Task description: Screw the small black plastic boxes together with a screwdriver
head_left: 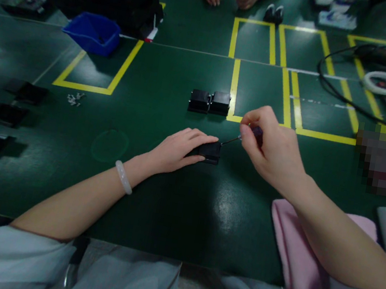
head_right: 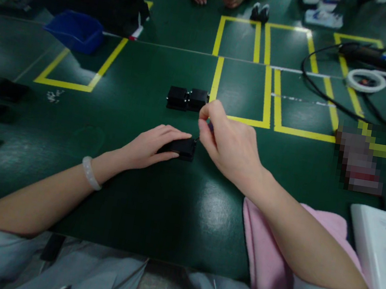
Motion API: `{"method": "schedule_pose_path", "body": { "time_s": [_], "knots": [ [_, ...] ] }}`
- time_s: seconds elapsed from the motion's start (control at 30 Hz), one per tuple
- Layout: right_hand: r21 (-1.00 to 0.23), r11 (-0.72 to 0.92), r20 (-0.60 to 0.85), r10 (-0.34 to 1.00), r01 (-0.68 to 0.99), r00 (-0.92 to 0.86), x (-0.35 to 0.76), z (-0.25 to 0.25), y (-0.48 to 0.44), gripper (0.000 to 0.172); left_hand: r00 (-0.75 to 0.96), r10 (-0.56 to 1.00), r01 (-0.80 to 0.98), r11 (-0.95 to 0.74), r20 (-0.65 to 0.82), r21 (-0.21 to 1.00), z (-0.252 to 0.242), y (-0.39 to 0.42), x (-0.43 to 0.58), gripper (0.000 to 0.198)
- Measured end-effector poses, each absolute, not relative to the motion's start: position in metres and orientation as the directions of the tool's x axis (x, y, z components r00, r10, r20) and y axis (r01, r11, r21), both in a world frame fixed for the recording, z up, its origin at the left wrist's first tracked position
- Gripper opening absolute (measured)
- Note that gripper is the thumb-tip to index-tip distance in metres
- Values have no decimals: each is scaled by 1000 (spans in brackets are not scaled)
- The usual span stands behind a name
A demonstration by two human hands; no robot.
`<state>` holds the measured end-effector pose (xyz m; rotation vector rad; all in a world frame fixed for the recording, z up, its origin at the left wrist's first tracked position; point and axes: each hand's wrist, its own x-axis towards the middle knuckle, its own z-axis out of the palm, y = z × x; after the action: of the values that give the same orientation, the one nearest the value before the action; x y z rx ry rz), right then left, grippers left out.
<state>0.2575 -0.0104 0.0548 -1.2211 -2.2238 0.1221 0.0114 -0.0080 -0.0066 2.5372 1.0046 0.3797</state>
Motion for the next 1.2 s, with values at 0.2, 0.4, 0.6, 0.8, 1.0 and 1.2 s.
{"method": "schedule_pose_path", "body": {
  "time_s": [0.2, 0.4, 0.6, 0.8, 1.0, 1.2],
  "knots": [
    [-330, 569, 439, 799, 753, -411, 256, 57, -11, 20, 707, 699, 597, -672, 109, 438, -8, -8, 12, 49],
    [-301, 585, 434, 788, 753, -438, 256, 59, -12, 24, 704, 702, 601, -670, 109, 436, -7, -8, 12, 49],
    [-292, 570, 432, 795, 768, -425, 256, 60, -12, 22, 702, 704, 607, -669, 106, 429, -7, -8, 12, 49],
    [-260, 615, 448, 760, 744, -471, 257, 59, -13, 21, 708, 697, 597, -675, 111, 434, -7, -8, 12, 49],
    [-261, 610, 464, 759, 748, -457, 256, 60, -14, 22, 706, 700, 601, -674, 111, 429, -6, -8, 11, 50],
    [-263, 614, 439, 763, 744, -475, 256, 61, -14, 18, 708, 697, 598, -676, 111, 431, -6, -8, 11, 49]
  ]
}}
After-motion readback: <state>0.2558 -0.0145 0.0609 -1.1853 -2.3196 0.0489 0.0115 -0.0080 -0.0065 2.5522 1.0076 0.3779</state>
